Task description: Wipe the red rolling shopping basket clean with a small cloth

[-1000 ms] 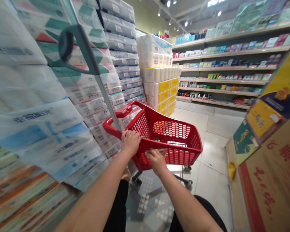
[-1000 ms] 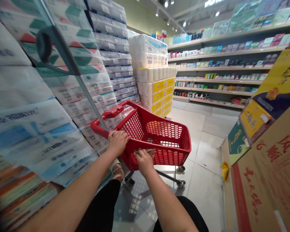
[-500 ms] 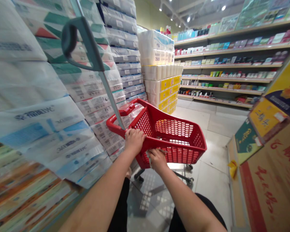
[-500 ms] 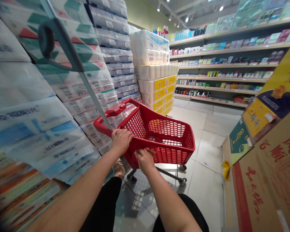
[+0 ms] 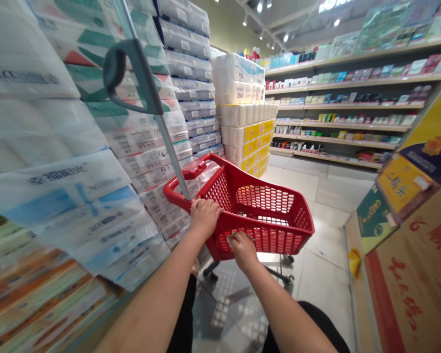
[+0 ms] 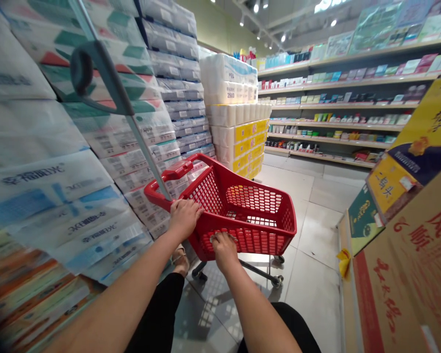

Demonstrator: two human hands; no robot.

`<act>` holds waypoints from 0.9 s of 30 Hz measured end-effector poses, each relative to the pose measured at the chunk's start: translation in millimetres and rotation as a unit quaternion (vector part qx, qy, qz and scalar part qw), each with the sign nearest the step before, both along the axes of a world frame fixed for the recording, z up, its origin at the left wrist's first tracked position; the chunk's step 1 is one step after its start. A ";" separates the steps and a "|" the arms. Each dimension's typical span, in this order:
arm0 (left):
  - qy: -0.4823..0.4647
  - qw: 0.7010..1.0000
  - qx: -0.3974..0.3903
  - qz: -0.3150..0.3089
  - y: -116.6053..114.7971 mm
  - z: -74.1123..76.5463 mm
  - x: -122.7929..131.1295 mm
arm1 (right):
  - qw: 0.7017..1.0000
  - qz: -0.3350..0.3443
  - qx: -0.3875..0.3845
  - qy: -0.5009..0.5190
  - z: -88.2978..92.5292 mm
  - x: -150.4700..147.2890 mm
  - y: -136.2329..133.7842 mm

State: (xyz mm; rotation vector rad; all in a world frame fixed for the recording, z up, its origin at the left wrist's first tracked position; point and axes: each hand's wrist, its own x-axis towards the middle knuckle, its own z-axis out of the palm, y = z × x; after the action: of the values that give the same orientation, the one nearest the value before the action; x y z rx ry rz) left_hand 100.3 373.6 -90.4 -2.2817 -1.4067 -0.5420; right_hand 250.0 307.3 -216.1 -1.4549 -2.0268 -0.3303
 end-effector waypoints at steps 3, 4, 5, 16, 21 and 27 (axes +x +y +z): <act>0.000 1.000 0.000 0.001 1.0 0.2 -3.4 | 0.998 -0.003 0.051 0.026 12.1 7.5 -3.7; -0.002 1.000 -0.004 0.000 1.7 0.4 -4.8 | 0.998 -0.011 0.054 0.031 14.5 10.0 -4.4; -0.005 1.000 -0.009 -0.001 2.6 0.6 -6.2 | 0.998 -0.017 0.046 0.028 15.4 12.0 -4.8; 0.008 1.000 -0.004 0.016 7.2 2.9 -19.5 | 0.998 -0.032 -0.018 0.043 19.0 19.2 -11.2; 0.004 0.999 -0.003 0.033 9.0 1.5 -22.5 | 0.989 -0.056 -0.138 0.016 13.5 18.0 -12.0; 0.009 0.999 0.004 0.037 10.8 1.7 -28.0 | 0.996 -0.068 -0.035 0.053 20.7 26.9 -13.4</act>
State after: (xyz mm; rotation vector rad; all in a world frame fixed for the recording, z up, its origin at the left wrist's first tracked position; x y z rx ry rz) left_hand 72.3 384.4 -88.8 -2.2129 -1.4704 -0.5027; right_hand 276.9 293.9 -195.4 -1.6217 -1.8778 -0.2358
